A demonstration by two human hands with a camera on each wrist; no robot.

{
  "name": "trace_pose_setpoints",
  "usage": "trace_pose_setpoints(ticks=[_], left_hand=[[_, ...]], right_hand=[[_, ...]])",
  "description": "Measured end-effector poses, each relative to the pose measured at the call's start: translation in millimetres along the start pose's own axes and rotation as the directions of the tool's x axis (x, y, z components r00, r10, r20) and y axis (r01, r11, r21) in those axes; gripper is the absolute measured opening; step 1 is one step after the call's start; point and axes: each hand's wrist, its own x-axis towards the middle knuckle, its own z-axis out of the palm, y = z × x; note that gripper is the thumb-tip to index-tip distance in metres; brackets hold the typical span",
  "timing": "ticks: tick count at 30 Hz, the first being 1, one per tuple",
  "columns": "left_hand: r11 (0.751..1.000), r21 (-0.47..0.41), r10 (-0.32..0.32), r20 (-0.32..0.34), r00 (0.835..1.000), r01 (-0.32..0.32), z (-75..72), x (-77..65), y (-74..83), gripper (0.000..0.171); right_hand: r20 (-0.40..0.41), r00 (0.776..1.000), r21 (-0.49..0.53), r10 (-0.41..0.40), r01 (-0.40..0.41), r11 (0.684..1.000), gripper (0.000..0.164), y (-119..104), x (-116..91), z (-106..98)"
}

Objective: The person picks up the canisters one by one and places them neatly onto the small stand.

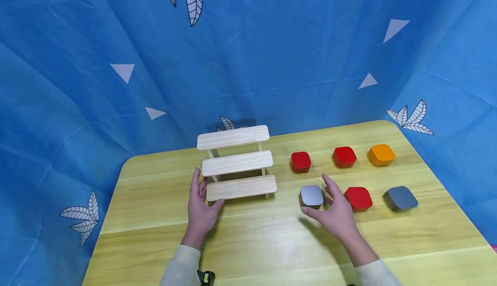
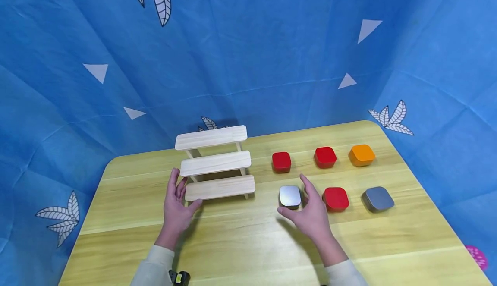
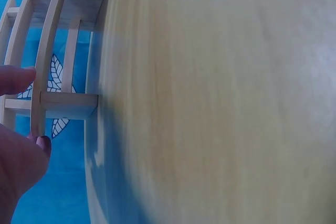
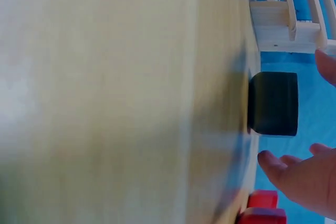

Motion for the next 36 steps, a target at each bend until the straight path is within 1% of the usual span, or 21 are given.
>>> trace_pose_setpoints(ticks=[3,6,10,17,22,25,31,36], left_hand=[[1.000,-0.010,-0.001,-0.004,1.000,0.001,0.5,0.3,-3.2,0.113],[1.000,-0.014,-0.003,-0.009,1.000,0.003,0.9,0.2,-6.5,0.113],[1.000,-0.016,0.005,-0.007,1.000,-0.005,1.7,-0.9,-7.5,0.111],[0.998,-0.069,0.015,0.011,1.000,-0.014,2.5,-2.6,-8.8,0.114],[0.998,-0.057,0.013,0.019,1.000,-0.012,2.9,-1.9,-8.9,0.110],[0.999,-0.037,0.008,0.017,1.000,-0.008,3.7,-1.6,-4.2,0.108],[0.999,-0.029,0.018,0.014,1.000,-0.017,5.1,-4.2,19.4,0.102],[1.000,-0.017,0.011,0.007,1.000,-0.011,5.3,-5.3,23.8,0.104]], right_hand=[[0.017,1.000,0.057,0.026,-0.027,0.998,0.108,2,0,0],[0.027,0.999,0.088,0.046,-0.048,0.995,0.107,5,0,1],[0.027,0.998,0.084,0.059,-0.061,0.995,0.105,8,-1,2],[0.013,0.998,0.074,0.059,-0.059,0.995,0.097,11,-1,5],[0.006,0.998,0.052,0.063,-0.063,0.997,0.092,11,0,5],[0.003,0.998,0.040,0.060,-0.060,0.997,0.091,11,0,5],[-0.004,0.998,0.031,0.062,-0.062,0.998,0.087,12,3,6],[-0.013,0.998,0.017,0.067,-0.067,0.998,0.080,12,4,6]])
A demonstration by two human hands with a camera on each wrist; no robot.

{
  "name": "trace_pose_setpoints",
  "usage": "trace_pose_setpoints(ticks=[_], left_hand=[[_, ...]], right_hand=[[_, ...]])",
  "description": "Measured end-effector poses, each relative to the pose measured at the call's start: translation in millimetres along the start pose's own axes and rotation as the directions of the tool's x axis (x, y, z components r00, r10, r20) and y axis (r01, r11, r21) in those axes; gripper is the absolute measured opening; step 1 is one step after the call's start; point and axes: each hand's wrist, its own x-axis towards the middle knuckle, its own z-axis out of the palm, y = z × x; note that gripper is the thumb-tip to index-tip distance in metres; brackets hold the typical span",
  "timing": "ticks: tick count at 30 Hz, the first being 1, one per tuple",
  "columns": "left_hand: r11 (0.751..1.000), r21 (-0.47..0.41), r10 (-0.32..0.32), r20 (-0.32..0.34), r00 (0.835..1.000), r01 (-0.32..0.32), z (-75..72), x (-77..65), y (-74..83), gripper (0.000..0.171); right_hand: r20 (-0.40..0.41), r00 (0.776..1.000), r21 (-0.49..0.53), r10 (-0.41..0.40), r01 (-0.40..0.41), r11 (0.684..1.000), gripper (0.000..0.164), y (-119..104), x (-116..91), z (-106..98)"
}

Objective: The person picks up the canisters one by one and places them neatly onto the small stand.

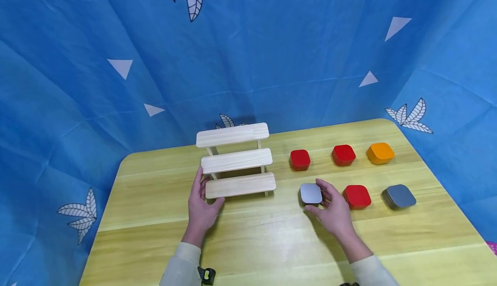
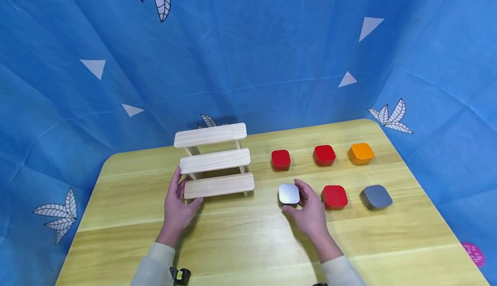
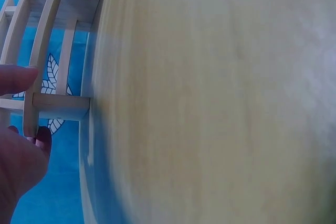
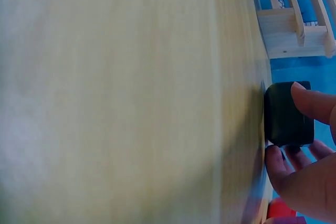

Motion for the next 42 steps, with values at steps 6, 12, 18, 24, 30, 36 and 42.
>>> trace_pose_setpoints(ticks=[6,12,18,24,30,36,42], left_hand=[[1.000,-0.004,-0.004,-0.002,1.000,0.004,-2.7,-1.0,3.5,0.101],[1.000,0.007,0.005,0.000,1.000,-0.005,-4.1,-1.9,3.3,0.100],[1.000,0.023,-0.007,-0.003,1.000,0.007,-6.3,0.4,-14.4,0.104],[1.000,0.029,-0.003,-0.011,1.000,0.003,-8.7,3.6,-34.6,0.108],[1.000,0.028,0.015,-0.009,1.000,-0.015,-8.3,4.2,-36.5,0.109],[0.999,0.016,0.043,0.006,0.999,-0.043,-7.0,5.1,-36.2,0.108],[1.000,0.015,0.018,0.009,1.000,-0.018,-6.4,5.6,-34.8,0.108]], right_hand=[[0.005,0.999,-0.004,0.036,-0.036,0.999,0.075,-3,1,1],[0.009,0.997,0.004,0.075,-0.075,0.997,0.072,-4,1,3],[0.000,0.997,0.007,0.077,-0.077,0.997,0.070,-6,1,4],[0.007,0.999,0.041,0.043,-0.043,0.998,0.070,-13,2,6],[-0.002,1.000,0.055,-0.010,0.010,0.998,0.069,-25,3,9],[0.006,0.999,0.093,-0.039,0.038,0.995,0.068,-36,3,13],[0.017,0.998,0.114,-0.065,0.063,0.991,0.068,-46,3,18]])
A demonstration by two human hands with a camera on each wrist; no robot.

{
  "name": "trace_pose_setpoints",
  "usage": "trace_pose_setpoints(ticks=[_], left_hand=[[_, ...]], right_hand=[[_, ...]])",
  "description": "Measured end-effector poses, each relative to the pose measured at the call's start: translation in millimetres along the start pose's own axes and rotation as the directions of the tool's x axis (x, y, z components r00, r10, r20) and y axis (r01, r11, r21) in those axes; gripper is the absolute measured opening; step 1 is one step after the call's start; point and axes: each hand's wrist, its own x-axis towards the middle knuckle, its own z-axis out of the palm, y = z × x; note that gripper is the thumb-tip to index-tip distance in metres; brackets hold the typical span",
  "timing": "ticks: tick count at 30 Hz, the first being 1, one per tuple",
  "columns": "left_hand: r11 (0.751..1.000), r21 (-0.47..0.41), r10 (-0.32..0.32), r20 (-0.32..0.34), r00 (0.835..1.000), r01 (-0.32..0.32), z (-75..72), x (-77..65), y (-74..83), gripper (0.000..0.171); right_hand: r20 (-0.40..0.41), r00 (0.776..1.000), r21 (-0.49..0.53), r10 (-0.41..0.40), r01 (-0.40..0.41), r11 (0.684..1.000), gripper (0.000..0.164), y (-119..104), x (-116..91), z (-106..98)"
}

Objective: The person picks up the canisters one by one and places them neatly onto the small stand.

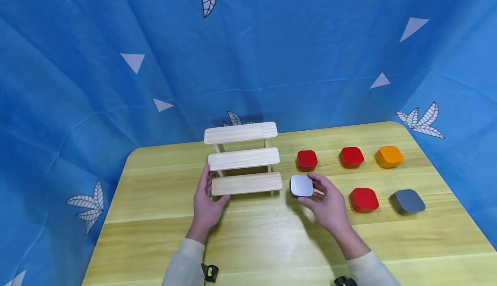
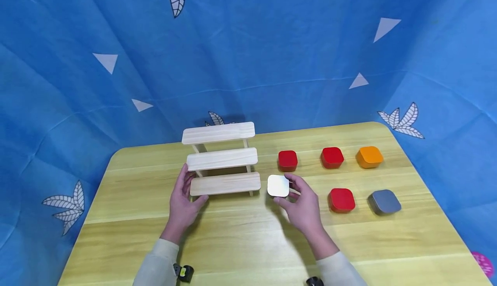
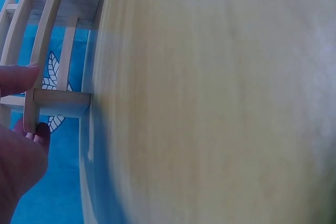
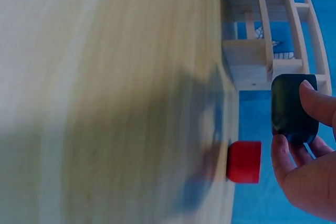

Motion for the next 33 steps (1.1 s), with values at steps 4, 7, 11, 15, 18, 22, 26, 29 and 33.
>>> trace_pose_setpoints(ticks=[4,7,11,15,18,22,26,29,33], left_hand=[[1.000,0.000,0.002,-0.001,1.000,-0.002,0.2,0.2,-0.6,0.108],[0.999,-0.017,0.031,-0.001,1.000,-0.031,0.8,1.0,-0.6,0.108],[0.997,-0.034,0.066,0.003,0.998,-0.065,1.3,-0.4,11.1,0.104],[0.997,-0.028,0.078,0.011,0.997,-0.078,1.3,-3.3,31.3,0.099],[0.997,-0.018,0.069,0.013,0.998,-0.069,1.0,-3.7,37.1,0.097],[0.998,-0.025,0.062,0.012,0.998,-0.061,1.0,-2.4,30.9,0.099],[0.998,-0.039,0.053,0.011,0.999,-0.053,1.1,0.6,11.3,0.104],[0.998,-0.034,0.056,0.012,0.998,-0.055,0.3,2.1,-0.4,0.107],[0.998,-0.016,0.067,0.016,0.998,-0.066,-1.6,1.8,-4.5,0.107]], right_hand=[[0.011,1.000,0.013,-0.018,0.018,1.000,0.069,-6,1,4],[0.021,0.999,0.025,-0.033,0.032,0.999,0.069,-9,1,7],[0.032,0.999,0.032,-0.043,0.042,0.999,0.069,-14,0,11],[0.040,0.998,0.036,-0.048,0.046,0.998,0.069,-18,-2,14],[0.043,0.997,0.041,-0.064,0.062,0.997,0.068,-20,-1,18],[0.045,0.995,0.045,-0.090,0.087,0.995,0.067,-22,0,25],[0.050,0.994,0.057,-0.095,0.092,0.994,0.067,-24,1,31],[0.056,0.994,0.063,-0.097,0.093,0.994,0.068,-25,3,36],[0.070,0.992,0.072,-0.107,0.102,0.992,0.068,-27,5,44]])
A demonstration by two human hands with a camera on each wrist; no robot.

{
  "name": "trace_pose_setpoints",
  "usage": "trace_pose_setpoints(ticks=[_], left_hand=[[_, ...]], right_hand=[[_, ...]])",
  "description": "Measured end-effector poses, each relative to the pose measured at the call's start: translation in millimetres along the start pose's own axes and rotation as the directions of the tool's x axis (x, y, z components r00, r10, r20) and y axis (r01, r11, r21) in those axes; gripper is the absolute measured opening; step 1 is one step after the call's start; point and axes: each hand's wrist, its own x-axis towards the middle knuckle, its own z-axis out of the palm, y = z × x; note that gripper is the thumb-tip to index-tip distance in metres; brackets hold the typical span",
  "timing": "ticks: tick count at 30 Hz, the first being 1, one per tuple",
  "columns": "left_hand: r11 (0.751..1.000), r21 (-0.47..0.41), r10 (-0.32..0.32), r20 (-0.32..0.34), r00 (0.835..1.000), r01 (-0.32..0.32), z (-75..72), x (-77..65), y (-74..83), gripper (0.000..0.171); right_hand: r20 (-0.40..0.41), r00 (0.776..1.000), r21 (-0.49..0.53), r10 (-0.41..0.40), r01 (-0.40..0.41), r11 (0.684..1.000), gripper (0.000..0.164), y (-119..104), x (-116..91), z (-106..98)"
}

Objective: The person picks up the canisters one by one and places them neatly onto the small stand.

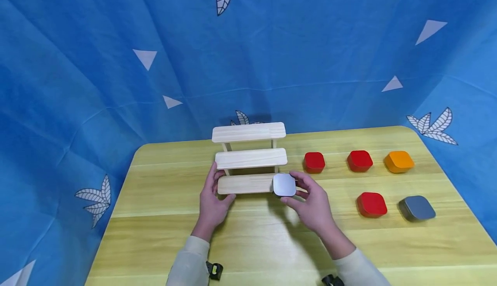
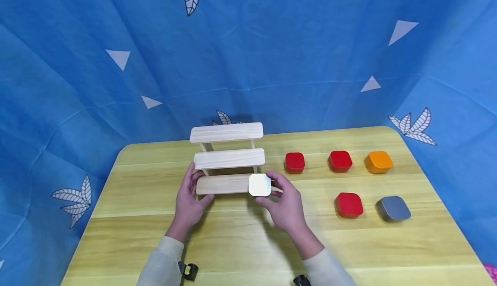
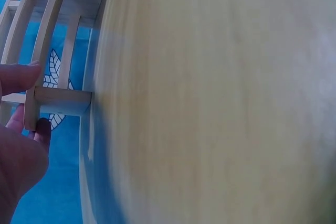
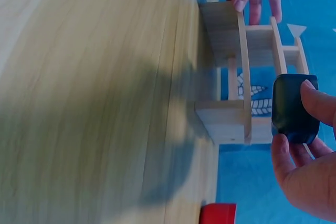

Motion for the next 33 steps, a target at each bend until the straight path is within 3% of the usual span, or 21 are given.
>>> trace_pose_setpoints(ticks=[2,9,16,21,33], left_hand=[[1.000,0.004,0.006,0.005,1.000,-0.006,-0.7,-0.5,-0.1,0.107],[0.999,0.038,-0.037,0.020,0.999,0.036,1.4,-2.9,37.9,0.097],[0.998,0.047,-0.048,0.006,0.999,0.048,0.4,-0.8,4.1,0.108],[0.999,0.025,-0.038,0.016,0.999,0.038,-0.9,-1.1,0.9,0.109],[0.999,0.045,-0.023,0.011,1.000,0.023,-3.6,0.2,0.3,0.109]], right_hand=[[0.008,1.000,0.009,-0.006,0.006,1.000,0.069,-1,1,4],[0.017,1.000,0.009,0.012,-0.012,1.000,0.068,-3,3,13],[0.035,0.999,0.008,-0.020,0.020,1.000,0.069,-1,5,25],[0.034,0.997,0.006,-0.070,0.070,0.998,0.070,-1,6,33],[0.059,0.994,0.008,-0.089,0.089,0.996,0.068,-6,12,54]])
